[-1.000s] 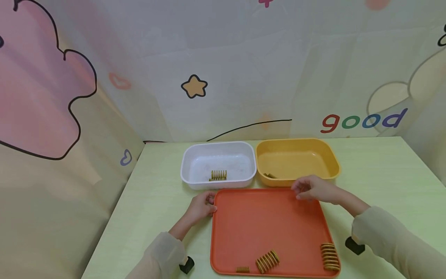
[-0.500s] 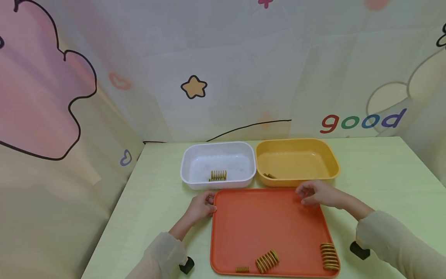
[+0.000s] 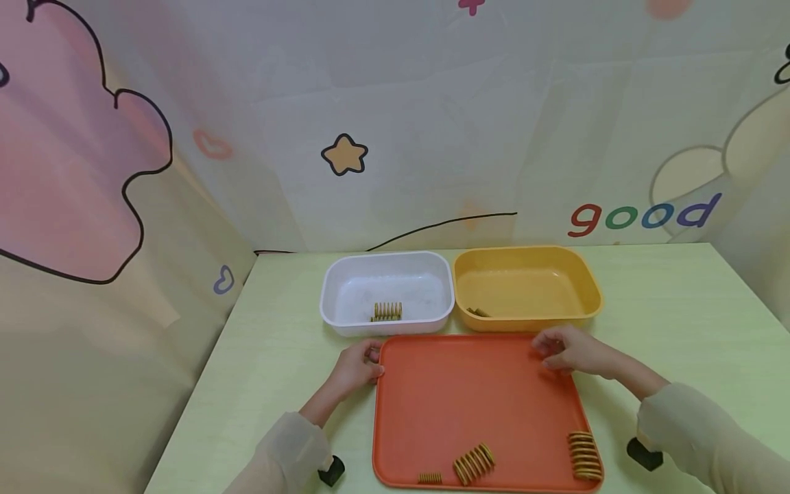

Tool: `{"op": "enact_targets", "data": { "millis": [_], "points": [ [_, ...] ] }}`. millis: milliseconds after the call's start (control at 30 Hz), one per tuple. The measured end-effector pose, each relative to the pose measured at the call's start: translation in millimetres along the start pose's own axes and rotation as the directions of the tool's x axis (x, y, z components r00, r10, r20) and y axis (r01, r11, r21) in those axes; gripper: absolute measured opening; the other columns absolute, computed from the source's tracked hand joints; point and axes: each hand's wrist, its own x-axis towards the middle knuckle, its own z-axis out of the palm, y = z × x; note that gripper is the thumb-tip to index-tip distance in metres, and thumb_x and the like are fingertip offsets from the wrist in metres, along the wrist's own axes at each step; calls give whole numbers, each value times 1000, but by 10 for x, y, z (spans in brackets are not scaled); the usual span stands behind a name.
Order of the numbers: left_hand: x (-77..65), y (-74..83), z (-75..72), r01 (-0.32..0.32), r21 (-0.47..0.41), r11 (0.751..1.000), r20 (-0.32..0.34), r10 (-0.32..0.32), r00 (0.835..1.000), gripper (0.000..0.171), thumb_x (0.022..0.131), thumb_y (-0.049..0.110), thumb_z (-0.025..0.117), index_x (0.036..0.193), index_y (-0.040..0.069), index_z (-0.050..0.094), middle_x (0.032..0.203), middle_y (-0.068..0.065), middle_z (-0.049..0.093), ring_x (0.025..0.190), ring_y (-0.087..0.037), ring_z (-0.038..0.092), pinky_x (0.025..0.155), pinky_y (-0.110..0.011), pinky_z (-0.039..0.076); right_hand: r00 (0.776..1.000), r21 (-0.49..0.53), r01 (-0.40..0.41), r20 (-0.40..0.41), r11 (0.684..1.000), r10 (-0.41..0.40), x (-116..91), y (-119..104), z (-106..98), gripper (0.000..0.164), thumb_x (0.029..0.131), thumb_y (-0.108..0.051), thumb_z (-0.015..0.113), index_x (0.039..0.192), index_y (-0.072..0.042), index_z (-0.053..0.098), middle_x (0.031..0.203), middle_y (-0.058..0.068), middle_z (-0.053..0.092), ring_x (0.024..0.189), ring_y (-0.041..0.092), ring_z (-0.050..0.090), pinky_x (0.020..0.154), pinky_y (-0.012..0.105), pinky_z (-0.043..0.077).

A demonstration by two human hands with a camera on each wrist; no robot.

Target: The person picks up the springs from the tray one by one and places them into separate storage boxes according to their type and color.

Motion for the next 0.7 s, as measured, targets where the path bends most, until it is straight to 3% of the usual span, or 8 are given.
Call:
{"op": "enact_targets", "data": {
  "millis": [333,700],
  "points": [
    [-3,-4,8,2,-7,1000,-2,-2,1000,42,71,-14,57,112,-7,52,85,-16,56,60,-8,53,55,-28,53,991,19,-45,-122,999,47,-64,62,23,31,77,-7,63,104,6,54,94,16,54,71,16,50,55,29,50],
    [-6,10,-2,0,10,1000,2,0,1000,41,72,-12,58,112,-6,52,86,-16,57,60,-8,53,55,-28,53,971,17,-79,-227,997,81,-129,126,24,31,77,-3,61,104,8,52,88,16,52,68,15,51,53,29,50]
  ]
}}
